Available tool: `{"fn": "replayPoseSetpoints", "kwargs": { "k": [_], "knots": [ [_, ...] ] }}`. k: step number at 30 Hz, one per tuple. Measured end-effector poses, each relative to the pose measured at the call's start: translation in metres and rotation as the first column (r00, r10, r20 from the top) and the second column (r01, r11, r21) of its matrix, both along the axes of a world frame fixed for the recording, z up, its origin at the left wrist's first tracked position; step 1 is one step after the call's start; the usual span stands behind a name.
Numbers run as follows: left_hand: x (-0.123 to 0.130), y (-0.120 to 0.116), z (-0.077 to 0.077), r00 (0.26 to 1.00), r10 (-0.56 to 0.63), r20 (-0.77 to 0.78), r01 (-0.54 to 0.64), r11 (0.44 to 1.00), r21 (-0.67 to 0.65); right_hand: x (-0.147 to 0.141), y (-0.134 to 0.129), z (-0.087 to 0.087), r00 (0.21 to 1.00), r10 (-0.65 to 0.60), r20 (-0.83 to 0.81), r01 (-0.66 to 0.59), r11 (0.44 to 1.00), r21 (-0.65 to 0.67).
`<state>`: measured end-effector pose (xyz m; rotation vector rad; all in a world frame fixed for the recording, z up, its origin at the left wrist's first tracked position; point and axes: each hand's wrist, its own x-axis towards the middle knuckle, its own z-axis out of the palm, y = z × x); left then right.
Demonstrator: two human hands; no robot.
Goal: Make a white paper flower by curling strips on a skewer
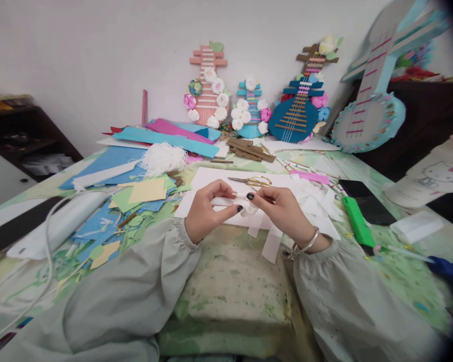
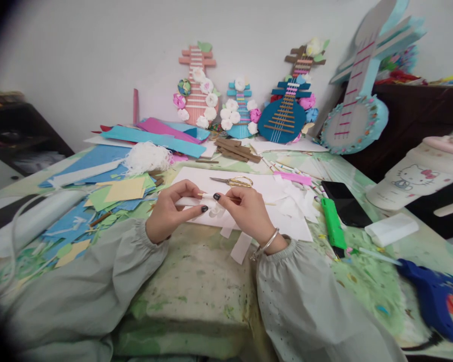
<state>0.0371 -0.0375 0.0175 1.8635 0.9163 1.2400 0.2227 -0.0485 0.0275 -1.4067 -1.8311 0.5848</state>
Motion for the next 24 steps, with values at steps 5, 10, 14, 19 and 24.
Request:
{"fn": "replayPoseSetpoints", "kwargs": {
  "k": [5, 10, 14, 19, 24],
  "knots": [
    [0.0005, 0.0006, -0.0001, 1.000, 0.023, -0.007, -0.023, 0.999, -0.028, -0.0001, -0.0001, -0.0003, 1.000, -0.002, -0.027, 0.001, 1.000, -0.016],
    [0.0006, 0.0021, -0.0001, 0.999, 0.038, 0.007, -0.037, 0.996, -0.077, -0.0007, 0.0002, -0.0010, 0.999, -0.002, -0.039, 0.001, 1.000, -0.015],
    [0.0003, 0.0045, -0.0022, 0.998, 0.033, 0.055, -0.026, 0.991, -0.129, -0.0016, 0.0001, -0.0009, 0.998, -0.002, -0.055, 0.002, 1.000, -0.009],
    [0.0006, 0.0058, -0.0049, 0.993, 0.032, 0.115, -0.015, 0.989, -0.145, -0.0021, -0.0001, -0.0010, 0.997, 0.002, -0.081, -0.002, 1.000, 0.004],
    [0.0030, 0.0042, -0.0018, 0.989, 0.004, 0.150, 0.010, 0.996, -0.093, -0.0015, 0.0004, -0.0033, 0.997, -0.006, -0.080, 0.006, 1.000, 0.008]
  ]
}}
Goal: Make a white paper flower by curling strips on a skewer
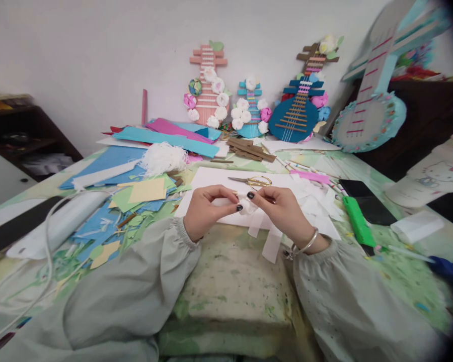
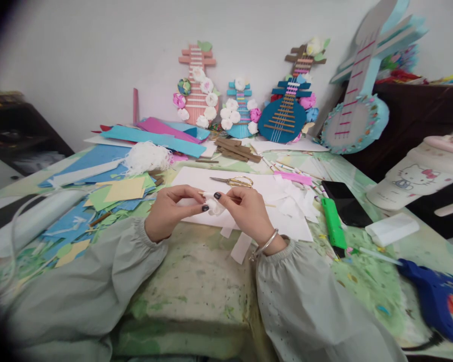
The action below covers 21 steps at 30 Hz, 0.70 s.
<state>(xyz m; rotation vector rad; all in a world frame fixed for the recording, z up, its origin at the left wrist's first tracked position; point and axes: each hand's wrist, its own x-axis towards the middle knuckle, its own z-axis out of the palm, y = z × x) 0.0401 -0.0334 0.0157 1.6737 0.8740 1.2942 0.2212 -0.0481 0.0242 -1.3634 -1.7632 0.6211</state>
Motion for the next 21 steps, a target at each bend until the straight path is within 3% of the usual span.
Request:
{"fn": "replayPoseSetpoints", "kwargs": {
  "k": [17, 21],
  "knots": [
    [-0.0027, 0.0000, 0.0004, 0.997, -0.075, -0.031, 0.077, 0.996, 0.045, 0.0013, -0.0013, 0.0046, 0.992, -0.002, -0.124, 0.000, 1.000, -0.018],
    [-0.0036, -0.0036, 0.0007, 0.993, -0.084, -0.079, 0.084, 0.996, -0.002, 0.0008, -0.0016, 0.0060, 0.982, -0.010, -0.188, 0.000, 0.999, -0.050]
  ]
}}
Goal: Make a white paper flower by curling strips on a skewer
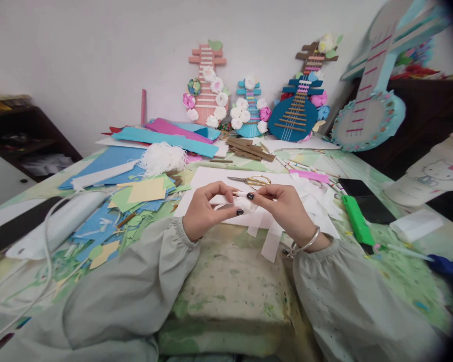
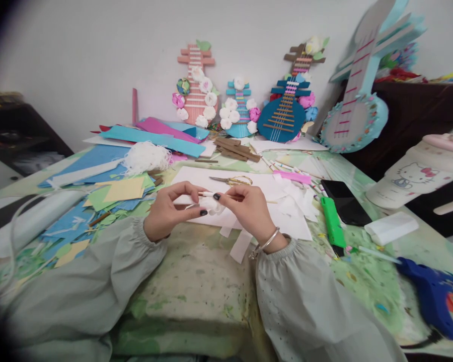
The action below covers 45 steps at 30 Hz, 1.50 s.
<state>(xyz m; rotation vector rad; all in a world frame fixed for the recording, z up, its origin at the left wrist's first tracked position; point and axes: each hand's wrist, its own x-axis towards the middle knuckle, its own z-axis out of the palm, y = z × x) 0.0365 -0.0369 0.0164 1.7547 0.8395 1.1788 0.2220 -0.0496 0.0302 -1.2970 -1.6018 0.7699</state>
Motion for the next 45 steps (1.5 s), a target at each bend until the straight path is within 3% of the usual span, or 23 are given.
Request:
{"fn": "replayPoseSetpoints", "kwargs": {
  "k": [19, 45],
  "knots": [
    [0.003, -0.001, -0.001, 0.997, -0.017, 0.070, 0.019, 0.999, -0.026, 0.000, 0.000, -0.002, 0.975, 0.068, -0.210, -0.094, 0.989, -0.116],
    [0.002, 0.003, -0.002, 0.988, 0.047, 0.145, -0.035, 0.995, -0.090, -0.012, -0.002, -0.010, 0.957, -0.031, -0.289, 0.026, 0.999, -0.019]
  ]
}}
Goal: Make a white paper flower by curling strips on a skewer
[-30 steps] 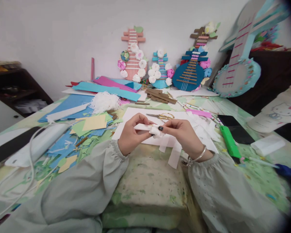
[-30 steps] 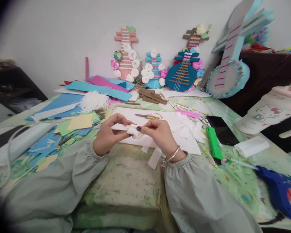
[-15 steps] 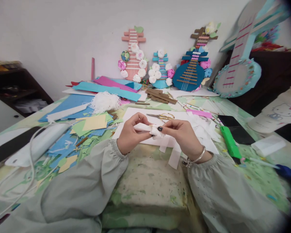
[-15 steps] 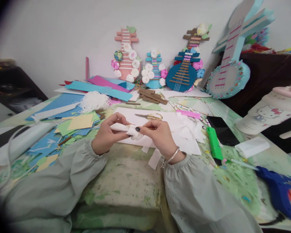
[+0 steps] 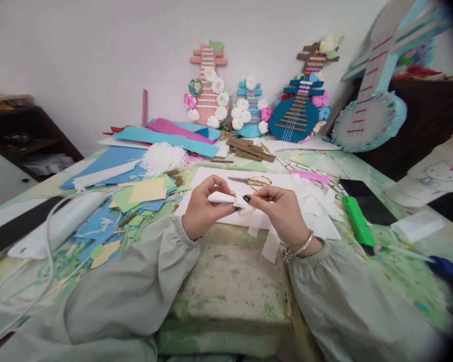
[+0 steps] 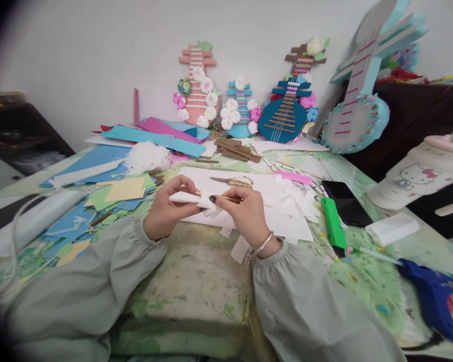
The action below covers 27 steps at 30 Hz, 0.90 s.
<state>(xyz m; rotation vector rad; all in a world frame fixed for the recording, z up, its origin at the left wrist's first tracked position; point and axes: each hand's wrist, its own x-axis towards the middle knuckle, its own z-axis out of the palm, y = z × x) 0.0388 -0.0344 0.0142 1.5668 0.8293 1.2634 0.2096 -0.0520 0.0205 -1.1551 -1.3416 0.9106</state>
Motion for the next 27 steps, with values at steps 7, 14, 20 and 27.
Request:
{"fn": "replayPoseSetpoints", "kwargs": {
  "k": [7, 14, 20, 27],
  "knots": [
    [0.0002, 0.0005, -0.0034, 0.997, -0.024, 0.070, 0.027, 0.999, -0.041, -0.0013, -0.0013, 0.0018, 0.999, -0.024, 0.041, 0.023, 0.999, 0.034],
    [-0.0028, 0.0017, -0.0020, 0.991, -0.064, 0.118, 0.075, 0.993, -0.088, 0.0026, -0.0001, 0.0004, 0.977, -0.056, 0.205, 0.038, 0.995, 0.091],
    [-0.0058, 0.0045, -0.0003, 0.967, -0.122, 0.222, 0.155, 0.978, -0.140, 0.0041, -0.0004, -0.0040, 0.929, -0.147, 0.340, 0.067, 0.970, 0.236],
    [-0.0051, 0.0063, -0.0002, 1.000, 0.007, 0.029, -0.007, 1.000, -0.016, 0.0019, -0.0044, -0.0003, 0.835, -0.250, 0.490, 0.089, 0.940, 0.328]
  ]
}}
